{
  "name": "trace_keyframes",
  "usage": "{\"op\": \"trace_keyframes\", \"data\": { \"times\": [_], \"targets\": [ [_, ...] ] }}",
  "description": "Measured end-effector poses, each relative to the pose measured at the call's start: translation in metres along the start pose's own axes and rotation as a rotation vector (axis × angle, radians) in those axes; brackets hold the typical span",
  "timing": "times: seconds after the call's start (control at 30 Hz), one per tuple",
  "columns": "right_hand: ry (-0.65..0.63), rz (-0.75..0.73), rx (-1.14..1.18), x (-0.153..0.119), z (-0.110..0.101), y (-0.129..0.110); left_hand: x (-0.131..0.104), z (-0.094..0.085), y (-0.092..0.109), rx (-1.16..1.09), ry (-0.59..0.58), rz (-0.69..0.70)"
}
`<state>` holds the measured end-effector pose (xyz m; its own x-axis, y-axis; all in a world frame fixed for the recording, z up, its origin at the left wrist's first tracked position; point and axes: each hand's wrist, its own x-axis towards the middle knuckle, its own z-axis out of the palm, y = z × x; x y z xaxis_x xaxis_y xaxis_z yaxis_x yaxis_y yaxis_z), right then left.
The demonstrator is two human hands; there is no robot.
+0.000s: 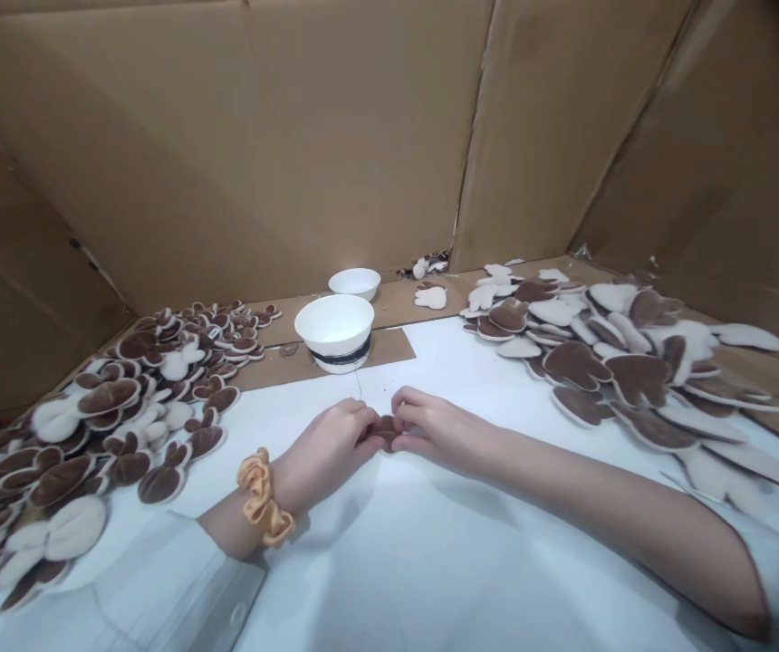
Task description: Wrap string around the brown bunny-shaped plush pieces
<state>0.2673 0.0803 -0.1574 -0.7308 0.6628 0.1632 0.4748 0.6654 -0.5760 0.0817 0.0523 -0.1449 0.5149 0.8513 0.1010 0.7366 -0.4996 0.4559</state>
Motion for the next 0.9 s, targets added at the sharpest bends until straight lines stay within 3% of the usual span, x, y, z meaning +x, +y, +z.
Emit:
{"op": "trace_keyframes", "data": {
  "times": [0.2, 0.4, 0.5, 0.9],
  "targets": [
    [0.023, -0.131, 0.004, 0.003, 0.003, 0.004, 0.003, 0.002, -0.002, 0.058, 0.016, 0.016],
    [0.149, 0.093, 0.079, 0.004, 0.000, -0.001, 0.004, 0.005, -0.002, 0.111, 0.045, 0.008],
    [0.193, 0.068, 0.150, 0.005, 0.002, -0.006, 0.004, 0.005, -0.003, 0.111, 0.052, 0.023],
    [0.049, 0.139, 0.255, 0.011, 0.002, 0.002, 0.005, 0.007, -0.008, 0.038, 0.058, 0.012]
  ]
}}
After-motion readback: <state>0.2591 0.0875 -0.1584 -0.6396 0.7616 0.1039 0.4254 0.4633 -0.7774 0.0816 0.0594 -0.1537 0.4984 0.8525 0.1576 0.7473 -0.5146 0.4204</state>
